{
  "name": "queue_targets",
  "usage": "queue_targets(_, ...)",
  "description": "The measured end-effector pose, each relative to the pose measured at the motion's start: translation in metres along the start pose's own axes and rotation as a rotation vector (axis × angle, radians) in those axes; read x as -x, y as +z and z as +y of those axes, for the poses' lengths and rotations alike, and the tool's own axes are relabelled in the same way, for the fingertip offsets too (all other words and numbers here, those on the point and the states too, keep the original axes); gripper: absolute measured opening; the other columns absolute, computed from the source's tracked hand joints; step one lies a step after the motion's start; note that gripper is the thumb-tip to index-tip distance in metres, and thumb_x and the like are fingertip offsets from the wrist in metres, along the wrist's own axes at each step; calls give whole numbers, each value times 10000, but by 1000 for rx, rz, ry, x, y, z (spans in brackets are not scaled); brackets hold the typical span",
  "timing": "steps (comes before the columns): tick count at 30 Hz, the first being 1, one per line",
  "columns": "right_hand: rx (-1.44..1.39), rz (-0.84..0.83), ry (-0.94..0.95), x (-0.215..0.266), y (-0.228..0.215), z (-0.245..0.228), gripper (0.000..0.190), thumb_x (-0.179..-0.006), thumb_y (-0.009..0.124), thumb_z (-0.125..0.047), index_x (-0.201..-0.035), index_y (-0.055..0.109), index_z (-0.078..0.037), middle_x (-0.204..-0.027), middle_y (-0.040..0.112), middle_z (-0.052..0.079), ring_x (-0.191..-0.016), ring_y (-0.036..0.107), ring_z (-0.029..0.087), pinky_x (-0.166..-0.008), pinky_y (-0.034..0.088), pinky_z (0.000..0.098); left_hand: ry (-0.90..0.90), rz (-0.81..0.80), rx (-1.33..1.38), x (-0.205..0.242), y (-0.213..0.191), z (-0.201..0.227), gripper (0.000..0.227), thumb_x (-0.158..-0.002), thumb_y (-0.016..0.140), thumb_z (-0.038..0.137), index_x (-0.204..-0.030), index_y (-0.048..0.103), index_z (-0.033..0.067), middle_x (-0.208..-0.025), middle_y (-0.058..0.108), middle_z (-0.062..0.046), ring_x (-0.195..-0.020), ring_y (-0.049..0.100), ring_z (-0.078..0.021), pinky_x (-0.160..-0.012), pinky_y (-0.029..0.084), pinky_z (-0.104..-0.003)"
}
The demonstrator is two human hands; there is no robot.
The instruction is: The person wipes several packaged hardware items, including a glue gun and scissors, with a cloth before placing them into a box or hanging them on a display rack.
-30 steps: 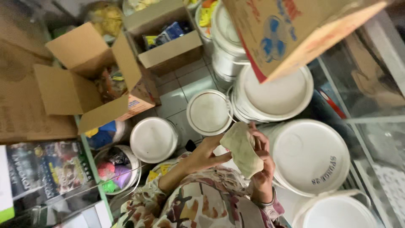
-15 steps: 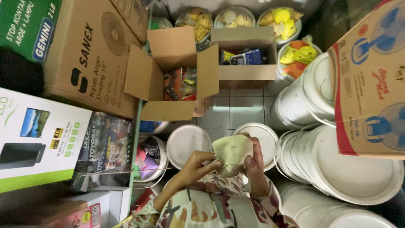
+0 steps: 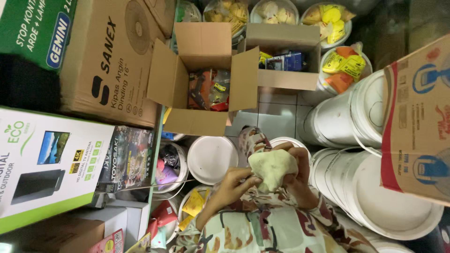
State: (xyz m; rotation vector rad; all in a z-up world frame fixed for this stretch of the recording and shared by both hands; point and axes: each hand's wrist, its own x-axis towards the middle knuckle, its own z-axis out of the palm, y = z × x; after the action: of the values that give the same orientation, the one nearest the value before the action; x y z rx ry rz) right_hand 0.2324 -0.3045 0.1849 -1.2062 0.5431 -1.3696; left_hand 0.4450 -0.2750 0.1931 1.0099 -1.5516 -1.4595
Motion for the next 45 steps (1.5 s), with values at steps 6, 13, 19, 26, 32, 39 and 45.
queue_targets(6, -97, -140, 66, -80, -52, 44, 593, -970, 746, -438, -1334, 422, -99, -1307, 541, 184, -1115, 620, 246, -920, 576, 386, -69, 179, 47, -62, -6, -16, 148, -964, 693, 107, -1026, 740, -19, -742, 696, -108, -595, 599, -141, -559, 461, -299)
queue_targets(13, -157, -239, 156, -225, -168, 86, 628, -915, 800, -380, -1336, 424, -105, -1371, 482, 185, -1133, 573, 241, -929, 537, 380, -47, 366, 42, -230, -5, -64, 158, -970, 697, 122, -947, 749, -26, -702, 709, -89, -616, 619, -97, -574, 474, -277)
queue_targets(19, -284, -224, 258, -317, -223, 68, 607, -918, 817, -327, -1348, 444, -116, -1361, 495, 181, -1216, 574, 285, -1024, 520, 423, -25, 442, 69, -329, 4, -47, 232, -971, 675, 138, -1121, 713, -35, -876, 756, -92, -773, 665, -80, -704, 530, -269)
queue_targets(26, -290, -273, 343, -369, -234, 84, 563, -909, 811, -288, -1315, 465, -106, -1381, 511, 175, -1231, 553, 274, -1052, 494, 412, -98, 560, 150, -374, -8, -44, 221, -984, 679, 156, -1081, 736, -34, -870, 759, -87, -801, 635, -71, -714, 529, -280)
queue_targets(32, -262, -207, 314, -401, -244, 104, 549, -902, 801, -277, -1309, 471, -110, -1383, 525, 188, -1239, 570, 287, -1069, 498, 424, -152, 475, 111, -410, -41, -59, 234, -990, 706, 198, -1038, 749, -27, -771, 682, -86, -717, 566, -88, -639, 478, -291)
queue_targets(39, -210, -146, 327, -444, -254, 107, 558, -895, 787, -213, -1330, 447, -135, -1363, 541, 198, -1222, 581, 286, -1050, 527, 414, 5, 496, 14, -440, -84, -133, 336, -1052, 616, 271, -1242, 657, -3, -1131, 734, -129, -1012, 681, -188, -912, 540, -336)
queue_targets(45, -186, -438, 384, -487, -237, 143, 559, -882, 802, -271, -1294, 454, -128, -1312, 570, 228, -1117, 605, 266, -1006, 548, 397, -394, 1065, -67, -418, -101, -274, 386, -1004, 585, 276, -1309, 624, 42, -1106, 748, -154, -984, 725, -255, -869, 569, -372)
